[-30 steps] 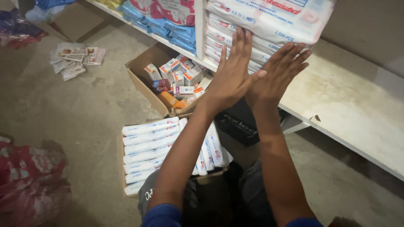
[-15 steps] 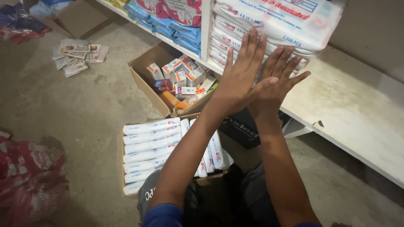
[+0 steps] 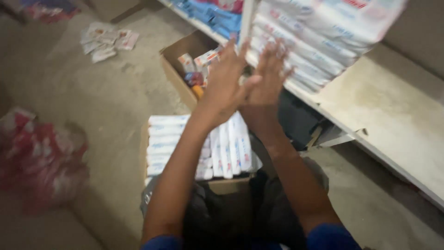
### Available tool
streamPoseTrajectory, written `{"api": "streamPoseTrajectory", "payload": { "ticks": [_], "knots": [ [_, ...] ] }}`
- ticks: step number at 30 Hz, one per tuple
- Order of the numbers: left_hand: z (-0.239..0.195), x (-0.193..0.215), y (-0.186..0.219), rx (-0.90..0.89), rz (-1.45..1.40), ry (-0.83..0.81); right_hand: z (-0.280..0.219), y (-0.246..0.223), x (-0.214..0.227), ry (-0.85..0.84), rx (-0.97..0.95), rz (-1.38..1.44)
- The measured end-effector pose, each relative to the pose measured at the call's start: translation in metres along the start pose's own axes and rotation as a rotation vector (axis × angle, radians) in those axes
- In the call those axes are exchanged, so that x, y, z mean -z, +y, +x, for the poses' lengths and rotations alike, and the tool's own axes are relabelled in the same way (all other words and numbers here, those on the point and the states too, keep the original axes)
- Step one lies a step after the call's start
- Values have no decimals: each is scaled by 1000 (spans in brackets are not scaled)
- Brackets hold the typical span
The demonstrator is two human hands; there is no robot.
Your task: Organizes and stacks packs of plastic bags onto a low storage shelf.
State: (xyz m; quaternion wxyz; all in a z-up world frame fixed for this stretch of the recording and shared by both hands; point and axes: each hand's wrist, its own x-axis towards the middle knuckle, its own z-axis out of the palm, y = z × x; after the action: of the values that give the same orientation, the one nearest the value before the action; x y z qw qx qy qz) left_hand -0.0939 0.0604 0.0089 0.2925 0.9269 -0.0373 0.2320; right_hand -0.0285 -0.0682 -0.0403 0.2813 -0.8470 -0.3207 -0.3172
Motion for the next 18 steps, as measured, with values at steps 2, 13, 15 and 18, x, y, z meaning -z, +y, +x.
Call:
{"api": "streamPoseTrajectory", "payload": {
  "ticks": [2,13,15,18],
  "knots": [
    [-37,14,-22,89,-2,8,-11,-24,-2,-71,39,159],
    [-175,16,-200,820,276,-353,-91,-8,-63,-737,112,262],
    [-203,8,-237,861,262,-355,-119,13,-76,-804,85,363],
    [-233,3,-263,930,276,-393,-147,32,-85,-949,15,435]
  ]
}}
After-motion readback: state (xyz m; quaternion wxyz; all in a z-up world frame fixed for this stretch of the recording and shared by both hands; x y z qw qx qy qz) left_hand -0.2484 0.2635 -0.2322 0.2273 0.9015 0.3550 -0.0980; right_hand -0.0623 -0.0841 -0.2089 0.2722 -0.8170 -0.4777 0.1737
